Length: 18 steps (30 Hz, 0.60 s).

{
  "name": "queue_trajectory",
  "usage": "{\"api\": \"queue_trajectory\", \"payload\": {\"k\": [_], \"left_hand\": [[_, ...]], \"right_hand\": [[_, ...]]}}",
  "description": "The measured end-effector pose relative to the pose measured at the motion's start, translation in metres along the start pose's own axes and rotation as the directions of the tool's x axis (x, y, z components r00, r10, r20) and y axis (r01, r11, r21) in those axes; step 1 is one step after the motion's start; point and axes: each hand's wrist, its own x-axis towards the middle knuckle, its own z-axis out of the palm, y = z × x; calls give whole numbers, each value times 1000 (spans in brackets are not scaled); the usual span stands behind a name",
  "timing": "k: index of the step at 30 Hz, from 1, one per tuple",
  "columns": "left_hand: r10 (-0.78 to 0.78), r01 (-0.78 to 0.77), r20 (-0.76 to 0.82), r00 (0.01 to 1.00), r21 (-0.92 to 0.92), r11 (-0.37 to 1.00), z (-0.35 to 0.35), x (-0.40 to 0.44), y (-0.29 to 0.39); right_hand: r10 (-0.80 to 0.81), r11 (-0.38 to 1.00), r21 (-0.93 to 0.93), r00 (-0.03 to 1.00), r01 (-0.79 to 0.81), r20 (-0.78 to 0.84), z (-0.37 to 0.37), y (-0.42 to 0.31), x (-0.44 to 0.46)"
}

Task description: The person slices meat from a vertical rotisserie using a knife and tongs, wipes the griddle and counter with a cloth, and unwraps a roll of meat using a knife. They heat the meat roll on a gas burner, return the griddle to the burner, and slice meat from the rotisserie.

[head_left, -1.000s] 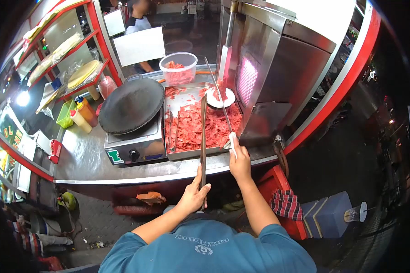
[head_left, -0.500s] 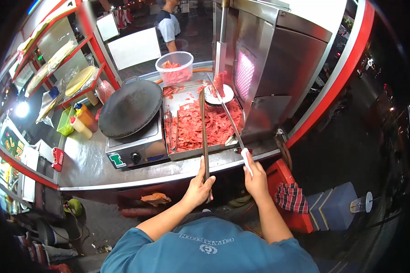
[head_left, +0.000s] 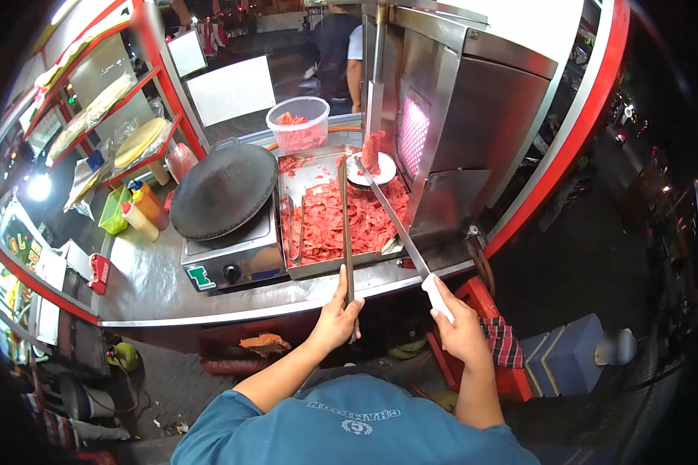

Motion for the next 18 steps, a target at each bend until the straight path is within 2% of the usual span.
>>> {"api": "queue_trajectory", "payload": {"k": [2,5,7,9,10,13,16,18], "left_hand": [[-2,2,5,1000,-9,1000,-3,-1,1],[-1,2,11,1000,-42,999,-5,-7,4],[1,0,13,1000,-79,997,-6,-14,6],[-5,17,53,999,-237,971,-16,-25,5],[-7,25,53,999,-337,941,-19,-32,9],[74,-53,37,997,-391,919,-28,-51,4],[46,-39,14,999,-340,940,-44,-57,-3],[-28,22,-18,999,-294,955,-51,-59,1]], "right_hand": [[1,998,59,1000,0,-12,-4,5,-2],[46,997,-64,998,-48,-35,5,0,15],[8,986,-168,999,-16,-43,14,2,28],[22,962,-271,1000,-21,-1,19,-5,35],[0,967,-254,1000,3,10,16,-14,34],[15,968,-251,999,-2,48,-1,-29,23],[2,978,-207,1000,-7,-25,-10,-24,9],[-11,978,-208,998,-3,-70,-7,-17,3]]}}
